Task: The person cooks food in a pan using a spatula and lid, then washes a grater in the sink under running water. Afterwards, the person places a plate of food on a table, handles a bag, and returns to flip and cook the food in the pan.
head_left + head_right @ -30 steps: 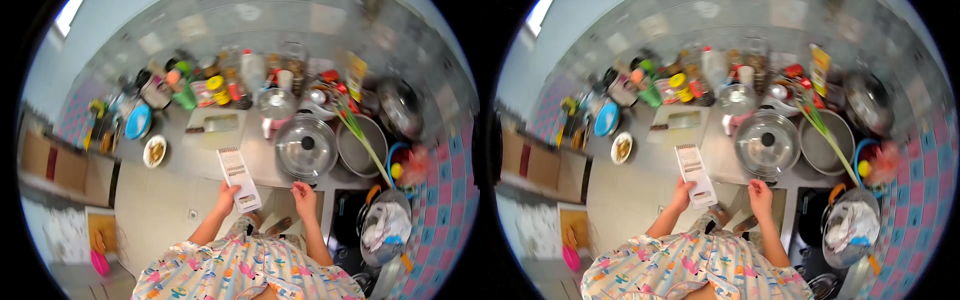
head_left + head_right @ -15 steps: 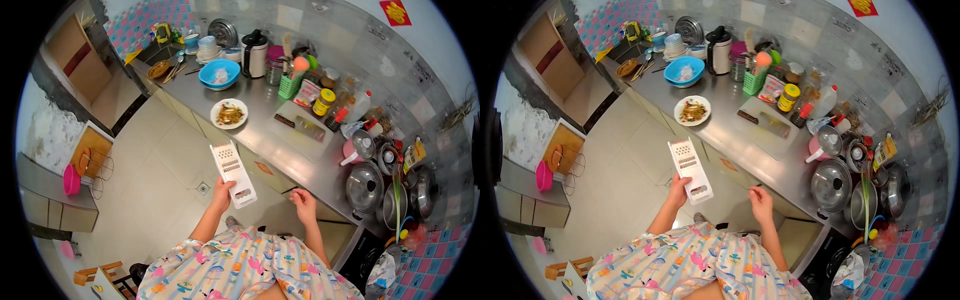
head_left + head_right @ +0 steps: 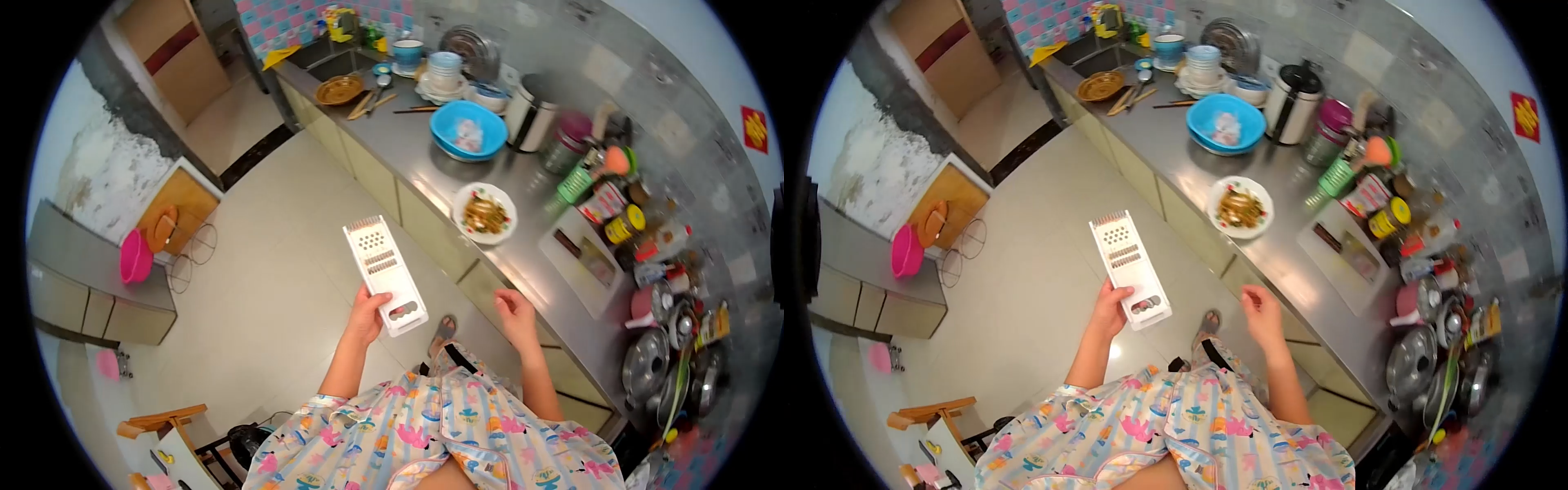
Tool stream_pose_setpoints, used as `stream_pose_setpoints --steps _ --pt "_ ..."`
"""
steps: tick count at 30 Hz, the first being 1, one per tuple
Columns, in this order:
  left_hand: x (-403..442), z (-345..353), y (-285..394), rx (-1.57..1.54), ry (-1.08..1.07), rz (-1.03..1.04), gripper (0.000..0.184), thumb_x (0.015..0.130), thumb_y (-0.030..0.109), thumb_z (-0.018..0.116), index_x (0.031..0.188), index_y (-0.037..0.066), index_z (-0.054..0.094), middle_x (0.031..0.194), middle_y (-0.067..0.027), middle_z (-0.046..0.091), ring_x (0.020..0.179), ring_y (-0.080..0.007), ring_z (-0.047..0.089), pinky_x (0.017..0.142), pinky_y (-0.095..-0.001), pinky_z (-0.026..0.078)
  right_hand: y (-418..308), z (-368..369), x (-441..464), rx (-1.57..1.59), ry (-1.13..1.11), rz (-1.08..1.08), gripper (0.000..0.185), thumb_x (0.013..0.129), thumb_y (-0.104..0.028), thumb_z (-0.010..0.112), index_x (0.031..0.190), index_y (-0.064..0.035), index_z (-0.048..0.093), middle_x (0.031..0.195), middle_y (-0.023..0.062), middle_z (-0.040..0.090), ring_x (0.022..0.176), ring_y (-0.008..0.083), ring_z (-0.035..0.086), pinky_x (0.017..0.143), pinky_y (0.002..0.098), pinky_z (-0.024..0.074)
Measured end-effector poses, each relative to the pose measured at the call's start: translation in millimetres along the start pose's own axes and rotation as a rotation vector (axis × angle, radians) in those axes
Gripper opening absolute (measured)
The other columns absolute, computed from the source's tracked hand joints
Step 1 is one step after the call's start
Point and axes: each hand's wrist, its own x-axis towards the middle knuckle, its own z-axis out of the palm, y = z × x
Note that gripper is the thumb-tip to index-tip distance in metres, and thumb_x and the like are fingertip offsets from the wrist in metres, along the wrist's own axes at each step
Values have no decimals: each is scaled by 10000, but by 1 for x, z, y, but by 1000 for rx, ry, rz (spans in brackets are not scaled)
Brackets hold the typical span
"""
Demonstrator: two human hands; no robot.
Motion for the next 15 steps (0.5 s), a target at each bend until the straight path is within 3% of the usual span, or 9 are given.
stream_pose_setpoints --steps 7,8,9,15 --pt "87 -49 92 -37 24 56 551 728 -63 499 1253 57 382 1092 -138 562 854 -246 615 573 -326 555 -21 112 151 -51 -117 -69 183 854 -94 588 1009 -3 624 847 84 657 750 130 616 688 261 497" --pt "107 -52 113 -24 22 58 556 720 -65 491 1252 55 382 1086 -139 564 839 -242 618 565 -319 551 -29 133 179 -56 -141 -82 183 854 -95 588 1008 -4 624 844 85 657 749 132 618 686 262 497" --pt "122 -48 134 51 92 81 592 654 9 491 1239 -8 404 1155 -187 570 757 -212 621 506 -235 503 -38 153 208 -63 -174 -90 182 854 -96 588 1007 -5 623 842 86 657 749 135 619 684 262 498" --pt "221 -77 256 118 199 135 596 658 -9 463 1250 -9 393 1110 -191 582 669 -219 623 467 -231 470 -111 292 349 51 -405 -154 168 874 -83 574 999 20 620 878 76 662 807 129 624 721 241 489"
